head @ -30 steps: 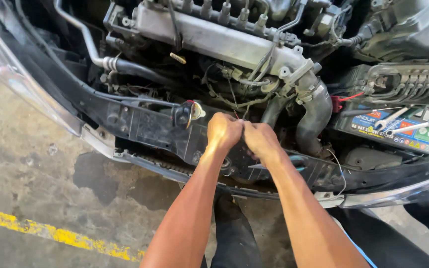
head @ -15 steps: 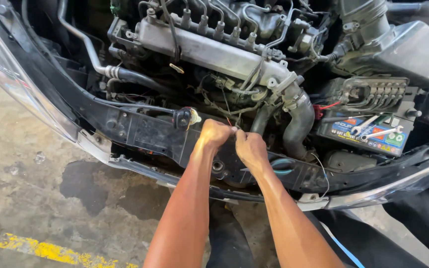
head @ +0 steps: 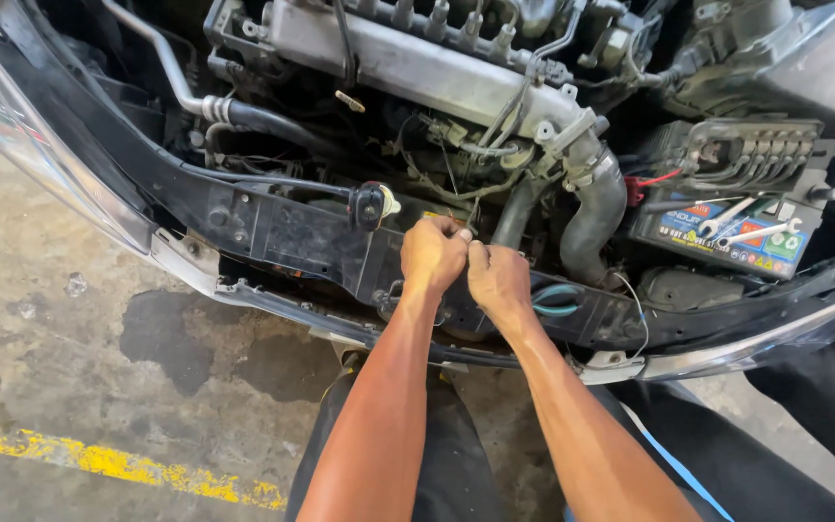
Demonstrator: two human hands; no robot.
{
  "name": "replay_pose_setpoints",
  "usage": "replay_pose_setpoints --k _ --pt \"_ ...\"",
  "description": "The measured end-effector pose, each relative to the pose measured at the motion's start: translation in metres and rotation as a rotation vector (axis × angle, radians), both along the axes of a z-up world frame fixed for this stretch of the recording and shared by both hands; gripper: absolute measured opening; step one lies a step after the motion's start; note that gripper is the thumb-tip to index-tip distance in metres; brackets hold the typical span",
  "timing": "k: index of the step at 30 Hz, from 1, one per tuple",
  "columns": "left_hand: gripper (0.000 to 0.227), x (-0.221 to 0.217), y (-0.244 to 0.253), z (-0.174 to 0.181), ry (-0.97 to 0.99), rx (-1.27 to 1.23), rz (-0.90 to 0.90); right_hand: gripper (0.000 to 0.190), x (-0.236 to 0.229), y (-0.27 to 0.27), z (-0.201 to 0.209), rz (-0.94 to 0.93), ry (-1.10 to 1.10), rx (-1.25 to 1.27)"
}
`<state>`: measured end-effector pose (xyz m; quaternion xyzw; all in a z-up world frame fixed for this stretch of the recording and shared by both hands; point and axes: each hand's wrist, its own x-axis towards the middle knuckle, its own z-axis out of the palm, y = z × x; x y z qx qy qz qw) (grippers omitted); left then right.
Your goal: Repairing and splicing electrical wiring inside the engine bay of a vehicle.
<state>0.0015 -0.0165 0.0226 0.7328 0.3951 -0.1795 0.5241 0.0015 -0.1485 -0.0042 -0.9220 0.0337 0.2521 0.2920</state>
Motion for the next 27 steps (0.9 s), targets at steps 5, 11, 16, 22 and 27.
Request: replay_pose_setpoints --k 5,11,16,22,27 --pt "0.024 -0.016 -0.010 -0.015 -0.017 0.172 -0.007 0.044 -0.009 0.004 0.103 -0.105 0.082 0.539" --pt "0.024 -0.007 -0.009 -0.008 -0.241 0.359 -0.125 0.026 0.034 -0.094 0.169 -0.131 -0.427 0.351" --pt "0.026 0.000 -0.029 -0.006 -0.139 0.431 -0.298 0.020 0.055 -0.256 0.124 -0.148 -0.668 -0.344" --pt "0.026 -0.004 -0.009 0.006 0.056 0.498 -0.216 0.022 0.089 -0.327 0.050 0.129 -0.780 -0.534" --pt "0.019 -0.020 -0.001 -0.009 -0.318 0.296 -0.075 0.034 0.095 -0.336 0.032 0.051 -0.803 -0.406"
